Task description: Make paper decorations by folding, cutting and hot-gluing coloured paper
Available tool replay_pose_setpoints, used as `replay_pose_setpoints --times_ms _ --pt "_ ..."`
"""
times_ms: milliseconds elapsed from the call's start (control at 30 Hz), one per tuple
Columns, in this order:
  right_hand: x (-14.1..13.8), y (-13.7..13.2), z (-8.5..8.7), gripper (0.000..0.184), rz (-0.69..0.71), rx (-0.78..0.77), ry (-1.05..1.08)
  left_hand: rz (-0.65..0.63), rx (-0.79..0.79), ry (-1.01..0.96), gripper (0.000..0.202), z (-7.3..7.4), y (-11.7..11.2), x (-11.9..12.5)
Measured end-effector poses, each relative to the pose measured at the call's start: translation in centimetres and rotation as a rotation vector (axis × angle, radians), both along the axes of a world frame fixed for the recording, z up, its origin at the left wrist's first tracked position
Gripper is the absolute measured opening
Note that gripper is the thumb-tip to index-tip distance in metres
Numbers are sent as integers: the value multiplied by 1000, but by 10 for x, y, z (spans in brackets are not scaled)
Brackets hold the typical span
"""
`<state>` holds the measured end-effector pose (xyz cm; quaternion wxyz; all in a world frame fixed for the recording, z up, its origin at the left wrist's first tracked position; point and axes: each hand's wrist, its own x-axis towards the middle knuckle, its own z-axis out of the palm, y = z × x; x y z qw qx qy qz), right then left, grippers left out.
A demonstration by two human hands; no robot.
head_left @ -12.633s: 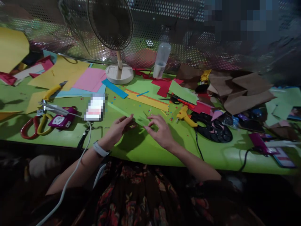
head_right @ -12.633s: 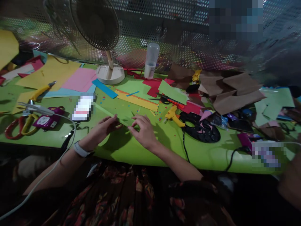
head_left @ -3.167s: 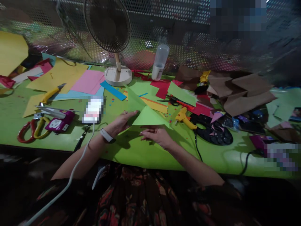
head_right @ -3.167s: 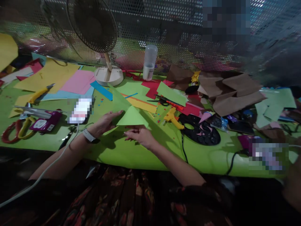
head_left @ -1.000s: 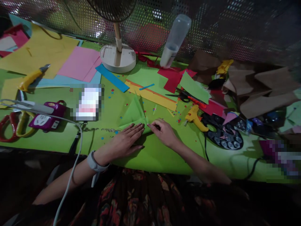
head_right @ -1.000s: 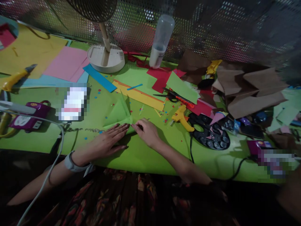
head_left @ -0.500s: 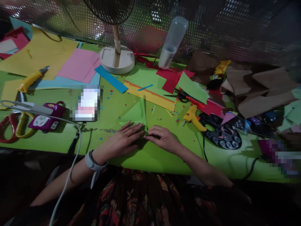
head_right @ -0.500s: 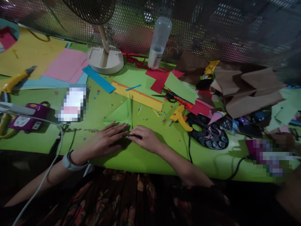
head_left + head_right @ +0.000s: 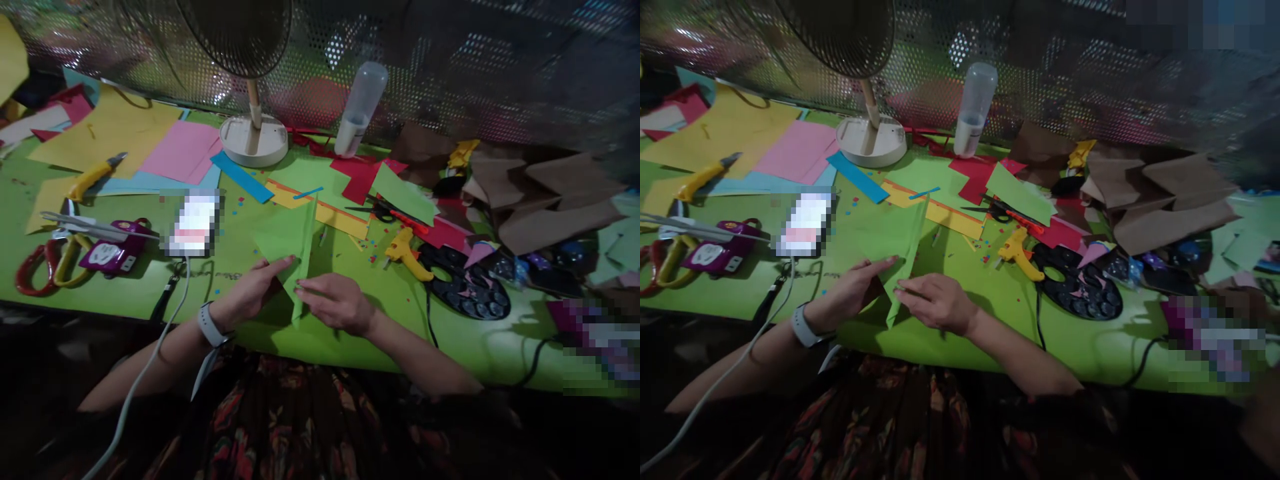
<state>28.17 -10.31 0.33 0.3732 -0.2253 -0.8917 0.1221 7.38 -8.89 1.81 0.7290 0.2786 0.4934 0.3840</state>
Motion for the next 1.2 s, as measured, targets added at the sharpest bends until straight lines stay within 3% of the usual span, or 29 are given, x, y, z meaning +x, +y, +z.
replay_pose_setpoints --times_ms 100,200,300,367,533,633,800,933,1200 --pt "2 6 2 19 -154 -167 158 78 -70 -29 23 -2 3 8" --pt "5 21 5 13 -404 -604 427 61 -71 -48 24 0 1 10" --pt "6 35 2 31 -409 -998 555 -33 -23 -69 29 1 -3 13" --pt "5 40 -2 37 -376 -1103 573 -79 -25 -70 30 0 -4 16" --pt "2 39 -8 37 -394 -1092 602 12 -88 -32 27 -4 2 21" --pt "2 37 -6 33 -407 -1070 603 10 -21 -49 32 -5 5 22" --pt "7 37 -2 30 -279 -1186 514 -25 115 -22 38 -5 5 16" --pt "6 37 -3 29 -292 -1233 541 -38 216 -26 45 -7 4 15" --pt "-5 33 -6 29 -334 -1295 695 -15 130 -78 43 -15 -2 22"
